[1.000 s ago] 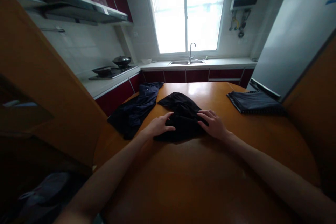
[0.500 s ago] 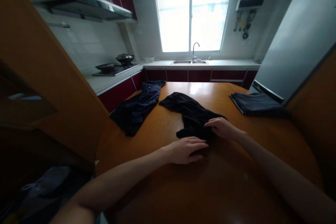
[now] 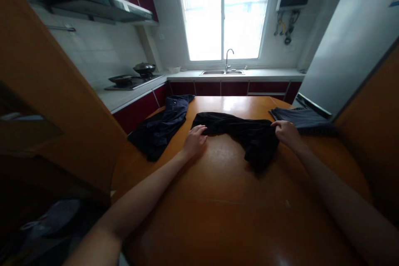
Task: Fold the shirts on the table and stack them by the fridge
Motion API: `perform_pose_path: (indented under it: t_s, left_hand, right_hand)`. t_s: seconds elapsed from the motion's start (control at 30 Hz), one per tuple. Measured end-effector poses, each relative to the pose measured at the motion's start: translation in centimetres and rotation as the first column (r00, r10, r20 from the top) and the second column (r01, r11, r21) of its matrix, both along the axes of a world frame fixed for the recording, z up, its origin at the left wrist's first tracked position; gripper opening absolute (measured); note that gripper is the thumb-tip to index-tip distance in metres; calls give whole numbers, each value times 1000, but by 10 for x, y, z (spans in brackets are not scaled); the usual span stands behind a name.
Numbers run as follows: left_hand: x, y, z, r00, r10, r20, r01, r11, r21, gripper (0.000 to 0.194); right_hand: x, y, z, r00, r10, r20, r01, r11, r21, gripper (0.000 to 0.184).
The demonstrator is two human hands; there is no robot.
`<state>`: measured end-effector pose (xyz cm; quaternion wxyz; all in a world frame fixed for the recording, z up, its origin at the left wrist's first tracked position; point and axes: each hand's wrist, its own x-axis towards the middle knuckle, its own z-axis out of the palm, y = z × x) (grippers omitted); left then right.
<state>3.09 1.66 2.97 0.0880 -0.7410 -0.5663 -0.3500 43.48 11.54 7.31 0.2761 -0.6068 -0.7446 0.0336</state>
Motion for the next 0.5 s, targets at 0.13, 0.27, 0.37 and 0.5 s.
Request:
perform_pose_path:
  t_s: [0.13, 0.27, 0.37, 0.5]
  left_hand:
    - [-26, 22, -8, 982, 165, -87, -180, 962, -205, 52]
    - [-32, 27, -4, 972, 185, -142, -214, 948, -236, 38]
    - [-36, 24, 3, 973, 121, -196, -171, 948, -267, 24]
    - [-44, 11, 13, 967, 0, -253, -86, 941, -328, 20]
  right_hand:
    - [-14, -12, 6, 998, -66, 2, 66, 998, 10, 34]
    - [-25, -16, -3, 994, -40, 102, 46, 997, -57, 48]
    - [-26, -15, -11, 984, 27, 176, -3, 991, -134, 42]
    - [-26, -13, -16, 976, 51, 211, -17, 987, -162, 31]
